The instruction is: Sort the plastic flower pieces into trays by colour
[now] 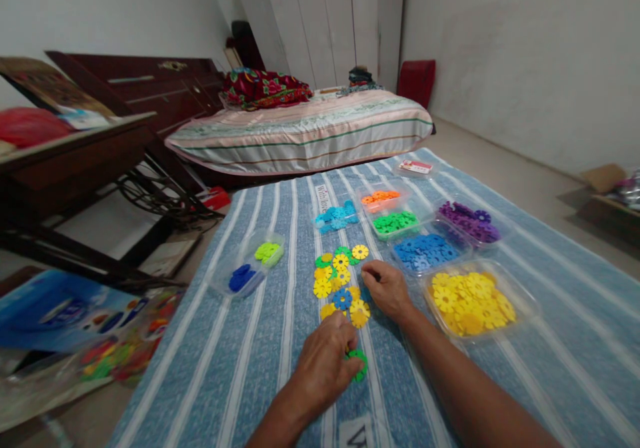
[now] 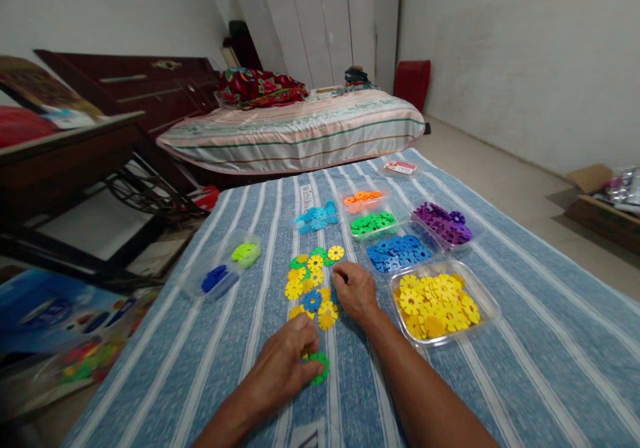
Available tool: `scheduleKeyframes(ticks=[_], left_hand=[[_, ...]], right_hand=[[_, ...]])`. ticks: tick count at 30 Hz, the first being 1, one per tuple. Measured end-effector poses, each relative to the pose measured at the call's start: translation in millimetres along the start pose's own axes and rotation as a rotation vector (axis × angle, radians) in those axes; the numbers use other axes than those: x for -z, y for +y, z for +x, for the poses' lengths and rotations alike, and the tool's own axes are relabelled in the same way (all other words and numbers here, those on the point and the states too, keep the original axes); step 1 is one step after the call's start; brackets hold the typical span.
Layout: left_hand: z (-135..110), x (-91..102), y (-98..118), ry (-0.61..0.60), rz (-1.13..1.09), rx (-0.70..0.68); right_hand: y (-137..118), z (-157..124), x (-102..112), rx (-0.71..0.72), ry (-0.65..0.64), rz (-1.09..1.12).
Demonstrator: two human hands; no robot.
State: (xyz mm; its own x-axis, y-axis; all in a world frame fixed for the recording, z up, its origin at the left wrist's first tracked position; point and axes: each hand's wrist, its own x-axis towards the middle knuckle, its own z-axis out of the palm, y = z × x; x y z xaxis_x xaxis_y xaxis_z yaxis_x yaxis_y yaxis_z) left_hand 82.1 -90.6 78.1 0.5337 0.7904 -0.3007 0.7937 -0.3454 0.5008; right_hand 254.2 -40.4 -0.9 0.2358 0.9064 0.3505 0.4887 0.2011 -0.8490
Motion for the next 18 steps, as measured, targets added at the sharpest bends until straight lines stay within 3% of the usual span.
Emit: scheduleKeyframes(ticks=[6, 9, 13, 18], left_hand=[[8.4, 4.1, -12.0, -0.103, -0.46, 0.08], [19.6, 11.7, -20.1, -0.093, -0.565, 0.095], [48.5, 34.9, -13.4, 0.019, -0.636, 0.122], [100.4, 73.4, 33.3, 0.289, -0.888, 0.039]], right_hand=[[1.6, 0.3, -2.8, 0.004, 0.001, -0.001], [0.9, 0.9, -4.0, 0.004, 0.002, -0.016], [0.6, 1.9, -5.0, -0.001, -0.007, -0.023], [1.5, 2.3, -5.8, 0.003, -0.004, -0.015]])
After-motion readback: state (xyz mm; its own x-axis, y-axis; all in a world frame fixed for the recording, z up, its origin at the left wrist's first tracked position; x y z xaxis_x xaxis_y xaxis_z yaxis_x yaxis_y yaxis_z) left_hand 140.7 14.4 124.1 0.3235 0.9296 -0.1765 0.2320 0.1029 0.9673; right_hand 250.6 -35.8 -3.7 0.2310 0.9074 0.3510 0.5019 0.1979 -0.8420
